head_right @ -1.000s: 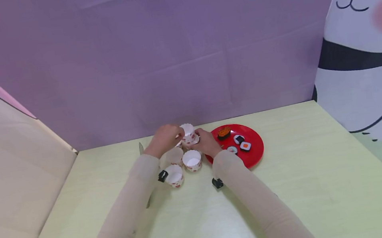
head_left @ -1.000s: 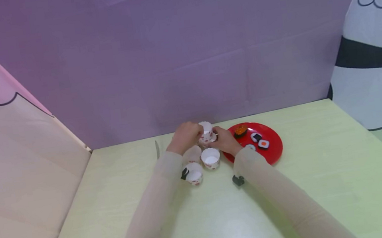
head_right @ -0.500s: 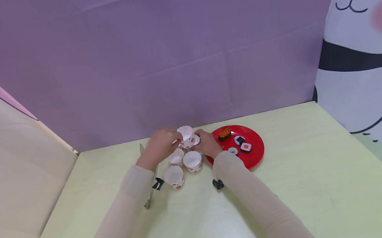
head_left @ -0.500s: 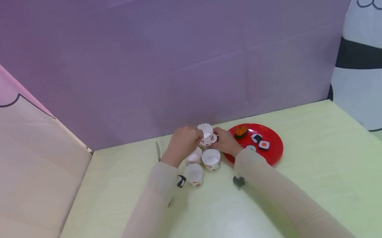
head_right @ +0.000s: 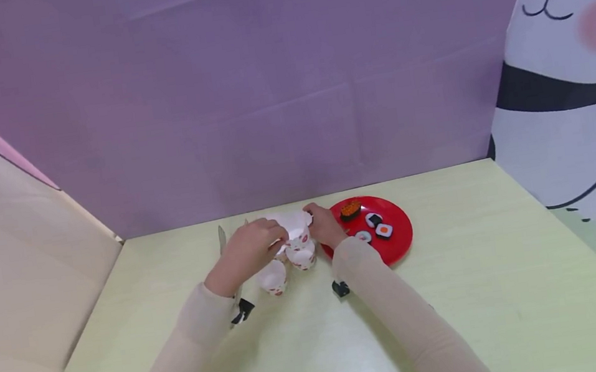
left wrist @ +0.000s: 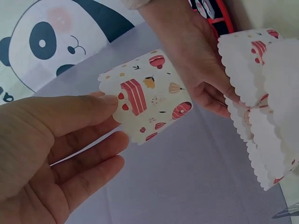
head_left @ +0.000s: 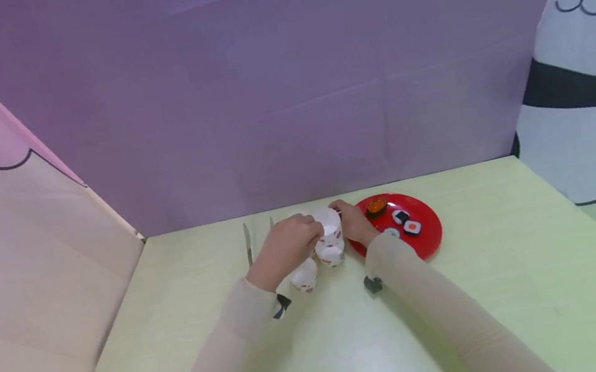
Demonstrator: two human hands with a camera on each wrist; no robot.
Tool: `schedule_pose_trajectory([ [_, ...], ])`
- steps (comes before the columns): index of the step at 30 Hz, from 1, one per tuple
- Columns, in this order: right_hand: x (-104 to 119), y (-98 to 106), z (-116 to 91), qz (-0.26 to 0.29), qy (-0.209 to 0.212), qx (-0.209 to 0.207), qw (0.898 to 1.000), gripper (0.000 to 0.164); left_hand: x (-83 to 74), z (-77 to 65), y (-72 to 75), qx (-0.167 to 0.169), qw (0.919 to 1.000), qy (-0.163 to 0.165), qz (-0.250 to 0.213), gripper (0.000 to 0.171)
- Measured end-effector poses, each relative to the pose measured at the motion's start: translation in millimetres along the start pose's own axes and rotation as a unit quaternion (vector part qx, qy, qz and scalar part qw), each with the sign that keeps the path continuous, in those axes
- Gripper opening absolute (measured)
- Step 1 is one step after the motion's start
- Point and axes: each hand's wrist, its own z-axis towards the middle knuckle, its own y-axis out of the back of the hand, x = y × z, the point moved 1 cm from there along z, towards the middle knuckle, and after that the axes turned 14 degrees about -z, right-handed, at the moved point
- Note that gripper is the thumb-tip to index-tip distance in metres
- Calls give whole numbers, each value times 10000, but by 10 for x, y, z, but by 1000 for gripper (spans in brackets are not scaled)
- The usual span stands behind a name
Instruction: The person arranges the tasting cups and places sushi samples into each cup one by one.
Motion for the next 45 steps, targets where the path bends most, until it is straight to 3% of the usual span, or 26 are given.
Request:
schedule_pose_trajectory([
  [8,-4,-9,11,49,-43,16,10000,39,-85,-148,-24,-106,9994,-233,-235,7],
  [13,-3,-14,-17,175,99,-110,9997,48,-134,-225,-76,110,9997,-202,-94,7],
  [17,9,-16,-36,140,68,-98,9998,55,-180,-280,-141,282,9989,-372,-1,7],
  [25,15,-26,-30,195,7,-13,9998,56,-243,-369,-256,479,9973,-555,-11,7],
  [35,30,-8,-37,110,49,-66,9999,56,-237,-411,-474,577,9949,-822,63,12],
  [45,30,1,-42,266,-29,12,9996,55,-188,-411,-535,581,9951,-804,-6,13],
])
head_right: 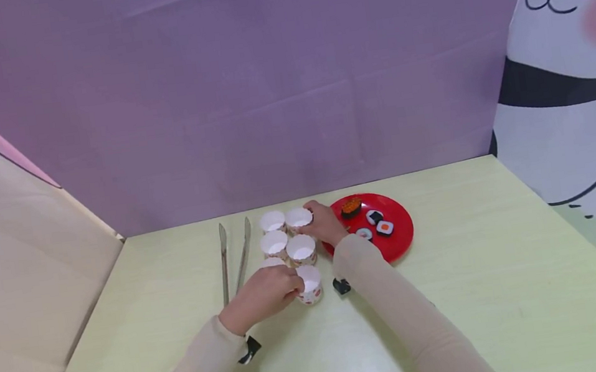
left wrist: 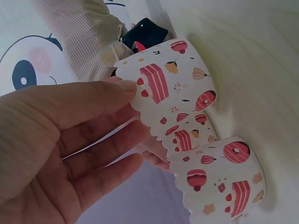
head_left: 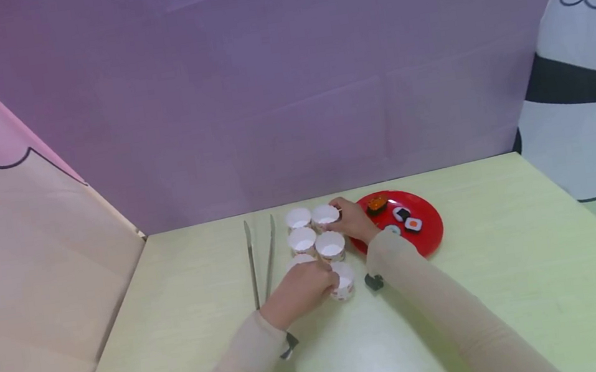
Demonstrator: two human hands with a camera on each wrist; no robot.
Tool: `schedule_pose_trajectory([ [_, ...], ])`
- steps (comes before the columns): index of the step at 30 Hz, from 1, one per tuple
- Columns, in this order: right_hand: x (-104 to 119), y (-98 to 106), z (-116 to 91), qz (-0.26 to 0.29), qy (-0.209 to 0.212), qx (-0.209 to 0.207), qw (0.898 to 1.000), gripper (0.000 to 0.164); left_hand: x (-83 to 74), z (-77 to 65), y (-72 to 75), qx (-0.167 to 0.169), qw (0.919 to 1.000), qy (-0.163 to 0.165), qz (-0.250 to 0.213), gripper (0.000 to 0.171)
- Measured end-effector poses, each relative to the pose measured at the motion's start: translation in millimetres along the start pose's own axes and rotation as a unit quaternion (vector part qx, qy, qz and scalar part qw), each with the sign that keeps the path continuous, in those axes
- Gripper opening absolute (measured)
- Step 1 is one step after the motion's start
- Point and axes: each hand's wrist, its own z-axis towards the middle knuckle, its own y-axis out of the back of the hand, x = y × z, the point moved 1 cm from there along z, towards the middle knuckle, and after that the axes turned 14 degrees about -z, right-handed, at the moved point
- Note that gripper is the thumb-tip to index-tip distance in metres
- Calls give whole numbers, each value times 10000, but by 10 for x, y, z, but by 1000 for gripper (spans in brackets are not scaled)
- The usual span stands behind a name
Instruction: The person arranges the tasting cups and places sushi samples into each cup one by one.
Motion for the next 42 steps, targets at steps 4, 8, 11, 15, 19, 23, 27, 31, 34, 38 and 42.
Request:
schedule_pose_trajectory([
  [4,4,7,-4,25,-53,72,10000,55,14,3,-29,2,9999,6,128,12],
  [8,1,4,-1,46,-58,94,9999,54,17,9,-49,-2,9996,94,275,12],
  [11,-5,-2,3,60,-63,100,9999,54,17,15,-53,-4,9992,186,349,13],
  [15,-14,-7,7,90,-42,94,9999,53,20,24,-57,4,9988,312,387,15],
  [19,-16,-7,7,142,-17,109,9998,53,27,27,-62,-39,9986,343,397,15],
  [23,-12,-4,9,168,-41,146,9997,54,28,25,-63,-56,9985,390,380,14],
  [27,-11,-9,16,180,-83,164,9997,55,31,28,-63,-68,9985,413,365,14],
  [31,-10,-14,9,184,-98,187,9996,55,41,28,-75,-138,9985,385,351,14],
  [34,-8,-8,2,163,-82,160,9997,56,44,28,-81,-180,9985,380,362,14],
  [38,-5,-8,2,153,-63,134,9998,58,44,27,-83,-227,9984,376,351,14],
  [42,-6,-13,0,174,-69,152,9997,58,49,27,-96,-213,9983,385,376,14],
])
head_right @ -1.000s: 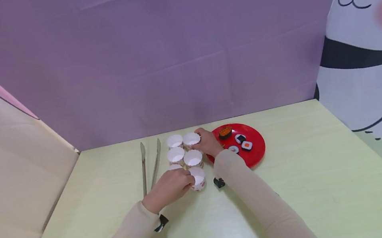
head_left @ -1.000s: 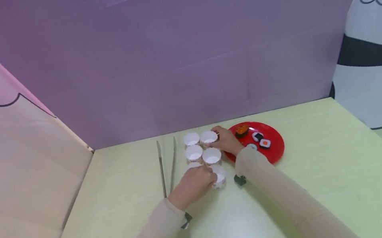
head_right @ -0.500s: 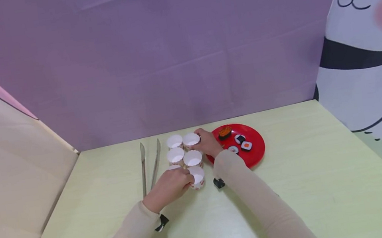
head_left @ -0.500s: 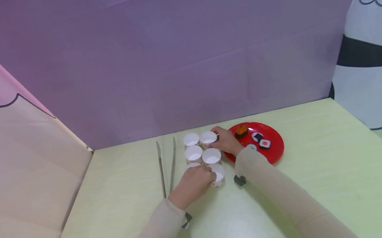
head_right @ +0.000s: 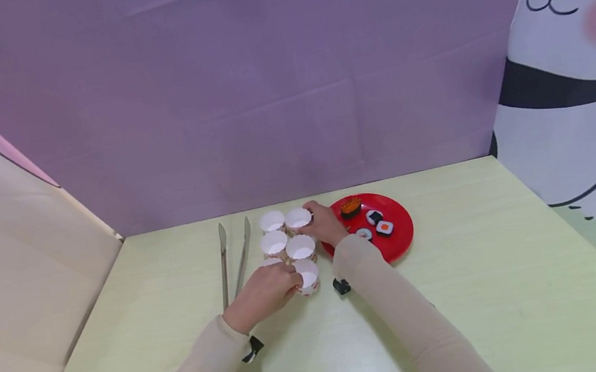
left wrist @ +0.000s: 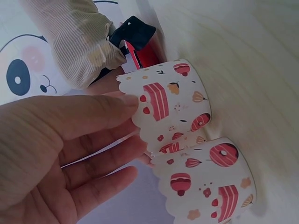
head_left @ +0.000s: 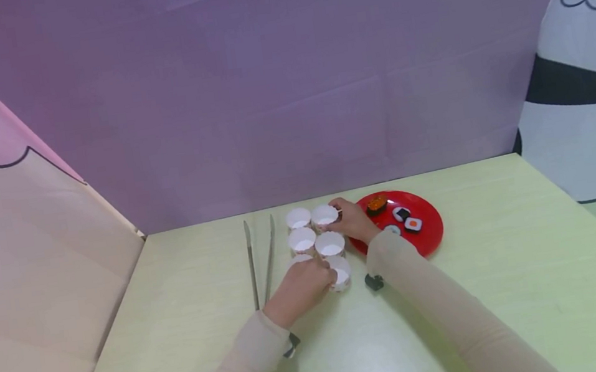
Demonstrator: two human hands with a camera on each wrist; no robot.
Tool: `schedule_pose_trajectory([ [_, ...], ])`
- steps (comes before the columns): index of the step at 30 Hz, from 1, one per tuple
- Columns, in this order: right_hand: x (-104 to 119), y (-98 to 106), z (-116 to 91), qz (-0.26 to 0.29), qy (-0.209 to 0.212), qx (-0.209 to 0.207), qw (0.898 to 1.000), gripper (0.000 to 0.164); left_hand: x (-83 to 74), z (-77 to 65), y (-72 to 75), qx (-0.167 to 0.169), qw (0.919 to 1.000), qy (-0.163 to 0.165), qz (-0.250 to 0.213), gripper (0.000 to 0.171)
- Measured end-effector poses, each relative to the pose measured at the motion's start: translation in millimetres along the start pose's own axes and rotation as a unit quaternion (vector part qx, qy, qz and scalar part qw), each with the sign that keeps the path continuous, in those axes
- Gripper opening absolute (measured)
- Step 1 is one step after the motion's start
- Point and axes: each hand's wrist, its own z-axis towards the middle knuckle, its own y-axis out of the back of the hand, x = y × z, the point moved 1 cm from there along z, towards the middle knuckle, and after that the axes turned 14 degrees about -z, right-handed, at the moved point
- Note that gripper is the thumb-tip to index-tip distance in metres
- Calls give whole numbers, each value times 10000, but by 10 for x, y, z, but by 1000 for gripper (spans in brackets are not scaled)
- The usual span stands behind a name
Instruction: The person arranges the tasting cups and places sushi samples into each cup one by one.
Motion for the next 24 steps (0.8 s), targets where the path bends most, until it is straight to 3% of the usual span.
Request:
schedule_pose_trajectory([
  [17,33,40,21,-186,-91,271,9994,66,-23,-2,4,142,9999,72,-26,13],
  [24,30,82,47,-415,84,491,9979,70,-17,-17,56,-10,9999,81,78,12],
])
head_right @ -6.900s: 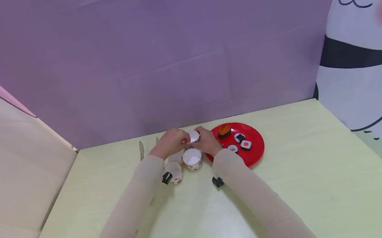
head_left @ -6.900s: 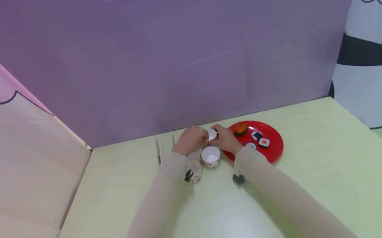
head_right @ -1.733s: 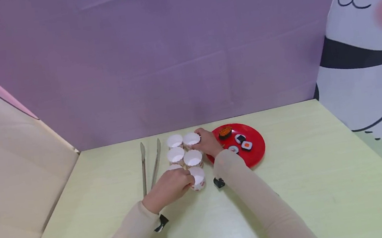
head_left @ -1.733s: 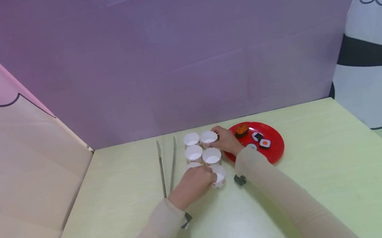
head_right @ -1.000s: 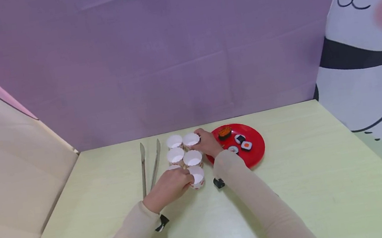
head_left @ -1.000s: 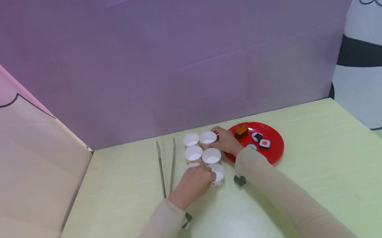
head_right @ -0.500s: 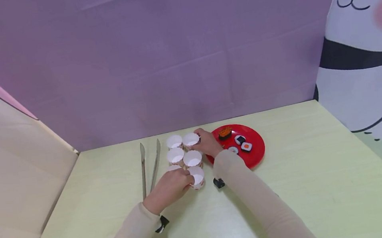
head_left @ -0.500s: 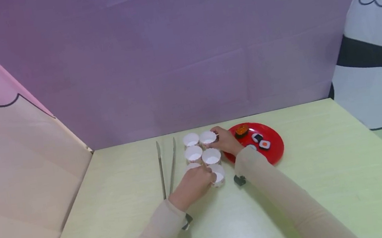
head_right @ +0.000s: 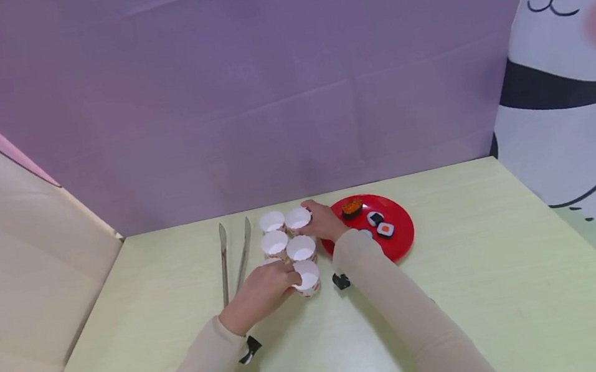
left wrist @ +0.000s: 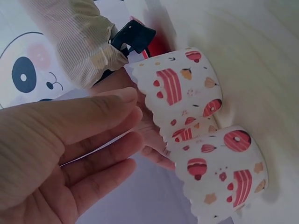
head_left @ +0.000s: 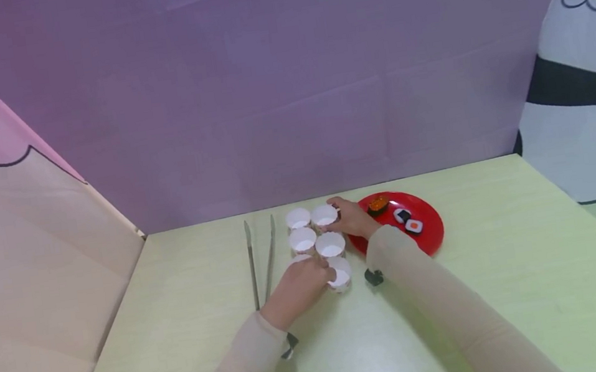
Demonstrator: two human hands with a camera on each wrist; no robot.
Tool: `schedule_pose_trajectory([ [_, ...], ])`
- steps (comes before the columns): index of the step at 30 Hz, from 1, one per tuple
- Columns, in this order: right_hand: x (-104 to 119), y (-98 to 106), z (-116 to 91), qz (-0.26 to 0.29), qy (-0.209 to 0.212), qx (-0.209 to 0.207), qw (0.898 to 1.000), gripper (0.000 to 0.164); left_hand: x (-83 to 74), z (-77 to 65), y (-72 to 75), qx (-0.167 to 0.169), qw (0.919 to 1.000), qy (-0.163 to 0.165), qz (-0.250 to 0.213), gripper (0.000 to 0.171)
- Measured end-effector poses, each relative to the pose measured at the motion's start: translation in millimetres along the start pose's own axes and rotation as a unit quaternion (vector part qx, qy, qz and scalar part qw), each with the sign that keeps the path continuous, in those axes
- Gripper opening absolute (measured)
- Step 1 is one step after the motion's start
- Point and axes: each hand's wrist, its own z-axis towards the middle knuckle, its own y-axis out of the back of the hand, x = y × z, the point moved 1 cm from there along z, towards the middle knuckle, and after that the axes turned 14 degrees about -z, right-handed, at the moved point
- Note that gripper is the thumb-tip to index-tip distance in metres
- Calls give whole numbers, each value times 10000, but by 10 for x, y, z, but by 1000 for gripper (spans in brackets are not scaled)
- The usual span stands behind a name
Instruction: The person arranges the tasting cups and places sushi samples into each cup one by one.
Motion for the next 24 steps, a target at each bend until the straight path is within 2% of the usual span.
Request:
schedule_pose_trajectory([
  [9,14,45,-13,173,45,103,9998,77,64,-58,122,-116,9993,177,-301,5],
  [15,-40,105,-36,469,183,-20,9987,74,173,-105,172,-278,9978,190,-573,9],
  [19,-90,156,-45,515,289,-209,9980,66,241,-139,211,-439,9953,402,-759,9],
  [24,-136,230,-77,529,429,-465,9966,60,311,-180,216,-826,9892,934,-768,8],
])
